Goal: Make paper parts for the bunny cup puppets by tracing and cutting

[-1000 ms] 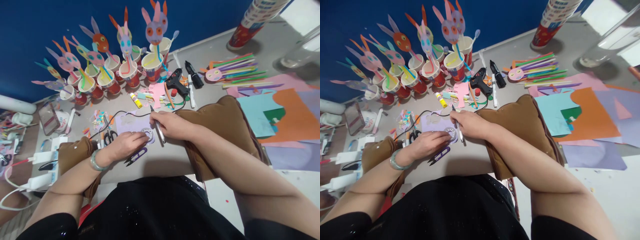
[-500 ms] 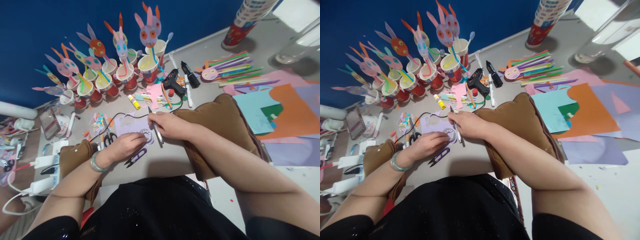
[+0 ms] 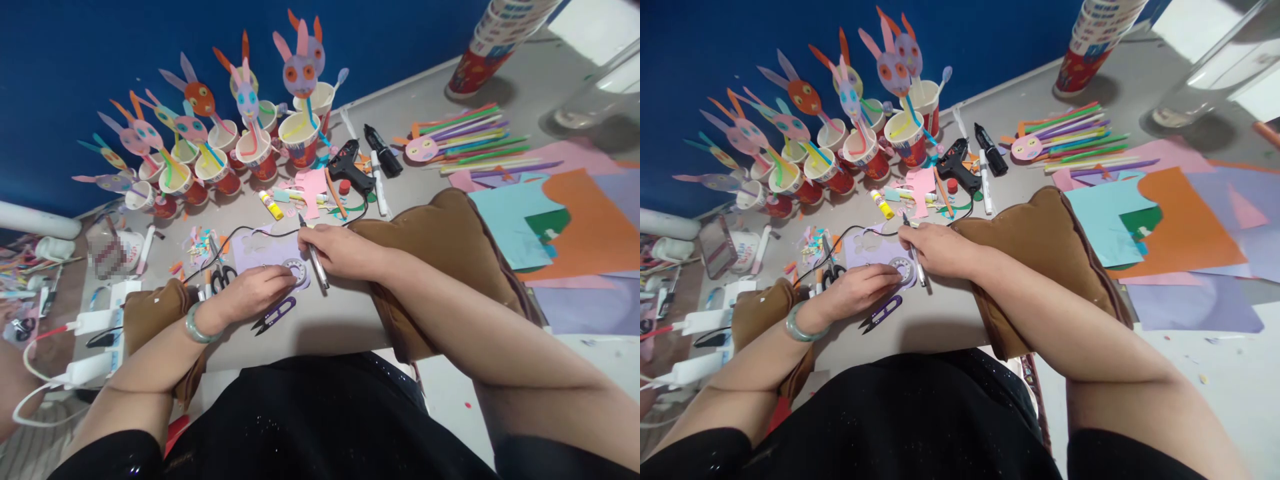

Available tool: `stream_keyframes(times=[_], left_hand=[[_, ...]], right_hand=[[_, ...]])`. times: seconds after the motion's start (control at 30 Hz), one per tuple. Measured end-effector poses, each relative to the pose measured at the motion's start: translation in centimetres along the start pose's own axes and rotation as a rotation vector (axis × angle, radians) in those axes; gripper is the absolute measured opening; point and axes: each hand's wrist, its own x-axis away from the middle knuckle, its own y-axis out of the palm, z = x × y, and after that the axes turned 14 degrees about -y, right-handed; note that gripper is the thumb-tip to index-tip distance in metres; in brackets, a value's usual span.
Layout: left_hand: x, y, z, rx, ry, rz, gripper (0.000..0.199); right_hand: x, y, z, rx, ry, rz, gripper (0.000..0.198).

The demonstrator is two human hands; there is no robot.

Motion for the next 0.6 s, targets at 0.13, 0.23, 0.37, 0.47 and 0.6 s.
stream_keyframes(times=[0.13, 0.23, 0.37, 0.47, 0.6], left_hand=[[0.05, -0.01, 0.01, -0.017, -0.007, -0.010, 0.023], [0.06, -0.01, 0.01, -0.025, -0.008, -0.016, 0.024], [0.03, 0.01, 0.02, -0.032, -0.005, -0.015, 0.024], [-0.06, -0.03, 0.07, -0.034, 0.000, -0.008, 0.024], [-0.16, -0.62, 0.28, -0.043, -0.012, 0.002, 0.024]], right_hand=[[0.05, 0.17, 0.22, 0.004, -0.003, 0.003, 0.020], [0.07, 0.25, 0.33, 0.004, -0.015, 0.010, 0.021], [0.07, 0.24, 0.32, 0.008, -0.016, 0.009, 0.021], [0.09, 0.19, 0.26, 0.002, -0.018, -0.001, 0.021], [0.12, 0.16, 0.28, 0.028, -0.025, -0.009, 0.022]])
